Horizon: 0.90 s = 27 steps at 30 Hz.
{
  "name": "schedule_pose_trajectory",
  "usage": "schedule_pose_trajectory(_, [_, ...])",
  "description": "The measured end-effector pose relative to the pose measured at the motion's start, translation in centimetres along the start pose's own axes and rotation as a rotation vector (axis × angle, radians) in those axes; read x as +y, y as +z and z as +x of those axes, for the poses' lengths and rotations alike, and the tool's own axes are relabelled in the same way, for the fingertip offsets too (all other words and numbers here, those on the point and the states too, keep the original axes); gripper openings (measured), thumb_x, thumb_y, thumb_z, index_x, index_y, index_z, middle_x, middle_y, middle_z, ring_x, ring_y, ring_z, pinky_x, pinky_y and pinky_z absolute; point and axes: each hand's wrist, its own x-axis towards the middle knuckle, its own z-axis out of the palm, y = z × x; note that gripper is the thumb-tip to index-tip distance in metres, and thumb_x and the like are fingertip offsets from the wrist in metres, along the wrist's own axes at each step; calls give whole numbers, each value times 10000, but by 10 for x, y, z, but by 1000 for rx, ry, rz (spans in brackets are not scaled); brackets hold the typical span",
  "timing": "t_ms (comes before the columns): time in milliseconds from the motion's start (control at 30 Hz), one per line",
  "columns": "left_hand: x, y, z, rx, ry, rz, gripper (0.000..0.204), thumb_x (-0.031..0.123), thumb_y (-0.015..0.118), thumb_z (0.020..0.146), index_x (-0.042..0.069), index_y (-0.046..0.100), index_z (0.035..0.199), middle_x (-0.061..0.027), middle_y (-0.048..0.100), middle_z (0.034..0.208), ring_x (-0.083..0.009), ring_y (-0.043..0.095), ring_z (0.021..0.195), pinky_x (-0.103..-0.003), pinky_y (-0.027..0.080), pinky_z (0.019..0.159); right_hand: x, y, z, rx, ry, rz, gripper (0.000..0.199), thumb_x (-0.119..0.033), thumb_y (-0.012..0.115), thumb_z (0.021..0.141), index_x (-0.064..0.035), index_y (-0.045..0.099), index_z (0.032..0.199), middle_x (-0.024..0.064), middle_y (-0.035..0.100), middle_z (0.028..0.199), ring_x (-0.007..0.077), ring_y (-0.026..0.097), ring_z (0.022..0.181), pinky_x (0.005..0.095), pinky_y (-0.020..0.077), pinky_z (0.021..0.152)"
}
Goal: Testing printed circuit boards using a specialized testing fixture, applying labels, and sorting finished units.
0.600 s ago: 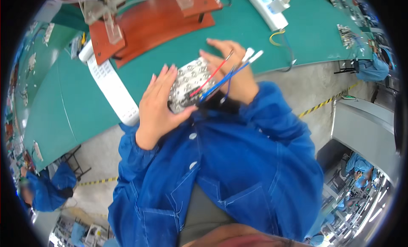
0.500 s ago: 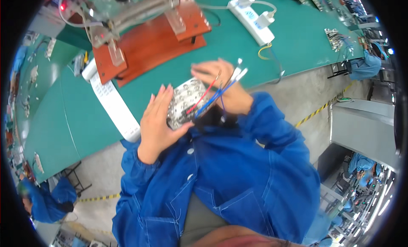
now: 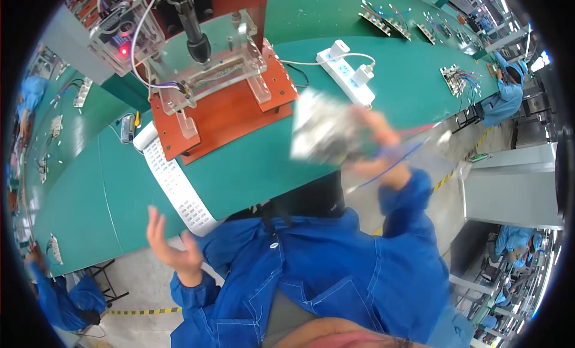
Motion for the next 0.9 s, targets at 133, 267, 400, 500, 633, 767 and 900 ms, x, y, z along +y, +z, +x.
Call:
schedule_pose_trajectory(133, [-27,-9,-9,133,-238,260,378,44,606,861,-59,545,1220,-246,538,1354,-405,533,1233,-465,417,1037,61,-60,51,438,280,-191,905,-204,866,690,49,428,1440,147,629,1250,214,613,1118,356,467,988])
schedule_pose_trajectory(267, [-33,8,-5,150,-279,293,353,66,591,904,-55,547,1233,-221,516,1379,-381,507,1256,-464,399,1047,137,-78,186,412,216,-305,872,-313,828,768,78,418,1432,202,594,1331,254,597,1185,320,438,1029])
schedule_pose_trajectory(400, [-50,23,-6,104,-339,345,381,95,580,918,-46,534,1270,-228,467,1428,-397,439,1329,-481,356,1089,236,-76,283,46,95,-589,766,-452,719,852,38,493,1396,233,490,1447,352,493,1329,363,384,1110])
schedule_pose_trajectory(500, [-50,27,-1,132,-348,397,392,96,566,921,-40,526,1287,-227,451,1443,-400,393,1372,-486,319,1120,291,-103,273,49,368,-861,577,-368,686,865,-104,561,1363,189,590,1342,343,553,1260,456,443,1063])
schedule_pose_trajectory(633, [-44,21,1,125,-386,369,395,81,552,910,-39,527,1285,-222,442,1452,-396,369,1391,-484,293,1141,332,-135,227,-31,661,-1136,547,-316,715,860,-96,544,1330,209,629,1239,390,597,1148,485,496,969])
schedule_pose_trajectory(767, [-51,28,2,104,-405,373,397,72,554,897,-37,533,1279,-218,455,1441,-393,388,1377,-480,305,1133,380,-171,206,111,573,-1022,372,-275,688,904,-51,626,1194,188,679,1124,356,647,1078,480,520,886])
schedule_pose_trajectory(900, [-53,28,2,115,-385,387,397,71,561,890,-35,540,1272,-212,479,1416,-386,428,1342,-472,328,1115,340,-185,221,355,482,-417,308,-303,701,916,-26,683,1050,106,696,911,215,704,826,369,558,713])
